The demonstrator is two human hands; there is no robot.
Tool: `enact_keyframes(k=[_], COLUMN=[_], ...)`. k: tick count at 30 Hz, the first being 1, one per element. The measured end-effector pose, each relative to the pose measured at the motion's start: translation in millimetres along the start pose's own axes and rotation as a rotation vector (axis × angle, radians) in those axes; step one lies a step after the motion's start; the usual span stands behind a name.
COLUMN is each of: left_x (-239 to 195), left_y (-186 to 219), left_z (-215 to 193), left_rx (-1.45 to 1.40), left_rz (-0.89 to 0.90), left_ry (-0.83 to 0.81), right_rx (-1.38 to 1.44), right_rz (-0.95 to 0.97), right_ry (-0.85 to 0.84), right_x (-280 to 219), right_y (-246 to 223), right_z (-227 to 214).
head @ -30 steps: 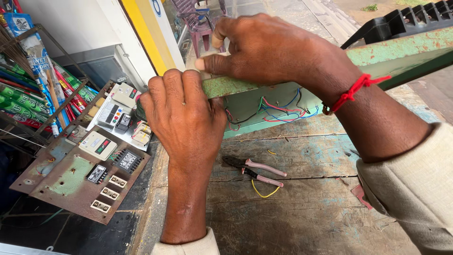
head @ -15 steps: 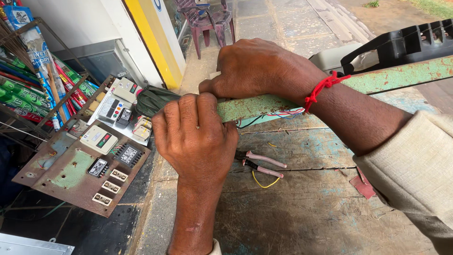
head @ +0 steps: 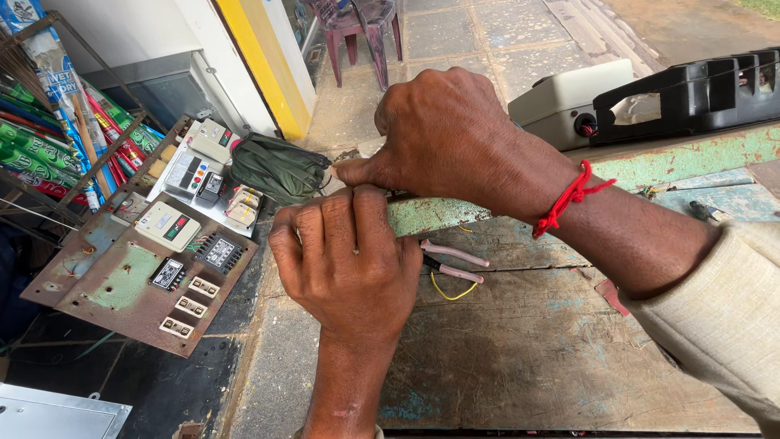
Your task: The person unscrews electrical components from a metal panel using a screwdriver, cuts wires with pliers, and removes parts. They then open a box, take out a fuse, and install it into a housing by hand.
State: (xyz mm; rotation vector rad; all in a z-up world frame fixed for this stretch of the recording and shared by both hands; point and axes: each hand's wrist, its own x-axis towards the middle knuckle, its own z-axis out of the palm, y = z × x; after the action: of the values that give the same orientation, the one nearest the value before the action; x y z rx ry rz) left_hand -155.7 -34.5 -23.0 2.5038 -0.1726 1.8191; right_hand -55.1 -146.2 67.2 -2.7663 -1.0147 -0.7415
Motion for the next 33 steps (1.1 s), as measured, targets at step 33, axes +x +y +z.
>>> enact_keyframes(k=[33], left_x=[2], left_y=[-12], left_z=[18], left_rx=[0.02], left_rz=[0.134], left_ry=[-0.029], right_rx=[0.812], right_rz=[0.135], right_ry=[0.133], right_x=[-236], right_y=[62], right_z=[7])
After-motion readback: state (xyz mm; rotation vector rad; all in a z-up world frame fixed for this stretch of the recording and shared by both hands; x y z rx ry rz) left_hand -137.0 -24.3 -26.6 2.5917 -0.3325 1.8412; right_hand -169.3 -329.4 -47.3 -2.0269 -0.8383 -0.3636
